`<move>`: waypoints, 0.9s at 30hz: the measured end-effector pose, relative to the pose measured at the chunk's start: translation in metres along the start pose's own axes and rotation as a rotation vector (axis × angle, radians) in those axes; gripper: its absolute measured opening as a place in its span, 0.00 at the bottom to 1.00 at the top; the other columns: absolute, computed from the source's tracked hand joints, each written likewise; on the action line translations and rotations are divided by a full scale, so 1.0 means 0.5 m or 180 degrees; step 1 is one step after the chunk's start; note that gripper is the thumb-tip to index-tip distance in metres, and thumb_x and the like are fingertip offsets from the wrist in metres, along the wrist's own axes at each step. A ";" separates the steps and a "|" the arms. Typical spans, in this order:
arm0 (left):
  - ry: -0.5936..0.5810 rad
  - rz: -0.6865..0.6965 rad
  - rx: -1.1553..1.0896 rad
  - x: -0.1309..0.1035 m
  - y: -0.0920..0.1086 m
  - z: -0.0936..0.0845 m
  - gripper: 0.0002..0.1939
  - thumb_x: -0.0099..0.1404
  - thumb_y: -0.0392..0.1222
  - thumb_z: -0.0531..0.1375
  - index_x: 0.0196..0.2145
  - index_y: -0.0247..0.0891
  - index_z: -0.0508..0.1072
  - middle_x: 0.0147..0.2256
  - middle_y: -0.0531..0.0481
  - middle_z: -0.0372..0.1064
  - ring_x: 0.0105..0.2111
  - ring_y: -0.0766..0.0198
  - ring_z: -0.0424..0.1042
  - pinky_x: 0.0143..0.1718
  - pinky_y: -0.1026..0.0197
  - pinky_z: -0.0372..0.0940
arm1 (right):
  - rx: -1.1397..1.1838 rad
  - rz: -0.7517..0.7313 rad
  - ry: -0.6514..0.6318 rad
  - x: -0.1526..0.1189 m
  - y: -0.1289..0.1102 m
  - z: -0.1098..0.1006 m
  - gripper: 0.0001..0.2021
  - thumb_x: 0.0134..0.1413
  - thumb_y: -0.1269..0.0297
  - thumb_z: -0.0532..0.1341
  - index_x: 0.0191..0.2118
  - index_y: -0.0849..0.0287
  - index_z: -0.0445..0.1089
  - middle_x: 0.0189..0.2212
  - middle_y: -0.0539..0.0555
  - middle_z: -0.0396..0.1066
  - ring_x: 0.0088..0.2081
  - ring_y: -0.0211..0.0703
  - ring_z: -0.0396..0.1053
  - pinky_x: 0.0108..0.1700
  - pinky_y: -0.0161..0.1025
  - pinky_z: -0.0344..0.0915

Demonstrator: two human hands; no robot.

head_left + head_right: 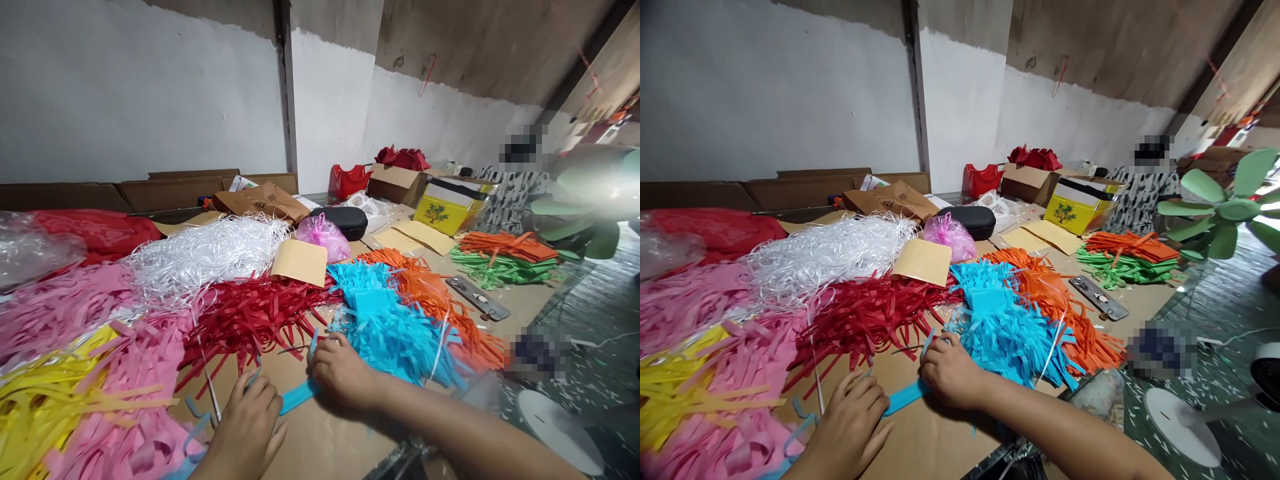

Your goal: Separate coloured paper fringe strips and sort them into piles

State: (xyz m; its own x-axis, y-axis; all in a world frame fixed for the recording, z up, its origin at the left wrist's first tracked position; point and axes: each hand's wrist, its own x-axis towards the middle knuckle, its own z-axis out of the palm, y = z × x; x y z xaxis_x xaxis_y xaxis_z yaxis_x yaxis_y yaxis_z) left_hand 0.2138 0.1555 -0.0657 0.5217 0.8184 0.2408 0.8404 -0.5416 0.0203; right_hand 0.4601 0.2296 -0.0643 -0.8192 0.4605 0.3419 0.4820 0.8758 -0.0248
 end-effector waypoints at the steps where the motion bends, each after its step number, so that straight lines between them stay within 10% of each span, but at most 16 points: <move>1: -0.0035 -0.0028 -0.0100 0.002 0.000 -0.002 0.06 0.64 0.39 0.59 0.34 0.42 0.76 0.34 0.50 0.75 0.42 0.54 0.70 0.61 0.43 0.48 | 0.0081 0.0034 -0.0033 0.004 -0.002 -0.005 0.06 0.67 0.69 0.58 0.38 0.59 0.72 0.40 0.52 0.77 0.44 0.46 0.66 0.54 0.52 0.51; 6: -0.0409 -0.0226 -0.0648 0.011 -0.020 -0.022 0.14 0.57 0.29 0.56 0.35 0.44 0.76 0.35 0.53 0.76 0.43 0.55 0.70 0.62 0.39 0.47 | 0.0040 -0.0307 -0.0500 0.035 -0.034 -0.006 0.11 0.60 0.56 0.66 0.37 0.60 0.73 0.35 0.53 0.77 0.38 0.47 0.66 0.46 0.50 0.53; 11: -0.0668 -0.0177 -0.0868 0.015 -0.042 -0.040 0.22 0.48 0.24 0.55 0.38 0.45 0.76 0.37 0.55 0.75 0.45 0.58 0.71 0.59 0.46 0.53 | -0.0243 -0.0600 -0.0486 0.077 -0.062 0.021 0.08 0.64 0.64 0.61 0.34 0.61 0.72 0.31 0.53 0.75 0.34 0.46 0.66 0.43 0.50 0.54; 27: 0.0119 -0.0224 0.0061 0.005 -0.007 0.009 0.12 0.64 0.31 0.53 0.32 0.39 0.77 0.30 0.47 0.75 0.37 0.52 0.72 0.55 0.41 0.55 | 0.0142 0.0115 -0.0259 0.062 -0.082 0.042 0.14 0.59 0.54 0.62 0.43 0.60 0.71 0.36 0.56 0.74 0.37 0.49 0.67 0.42 0.48 0.54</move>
State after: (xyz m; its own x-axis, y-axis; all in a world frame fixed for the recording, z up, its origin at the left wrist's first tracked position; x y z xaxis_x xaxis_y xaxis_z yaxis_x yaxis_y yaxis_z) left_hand 0.2130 0.1603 -0.0695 0.4558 0.8464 0.2756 0.8776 -0.4791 0.0199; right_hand 0.4084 0.2110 -0.0725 -0.8249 0.5006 0.2627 0.4989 0.8631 -0.0780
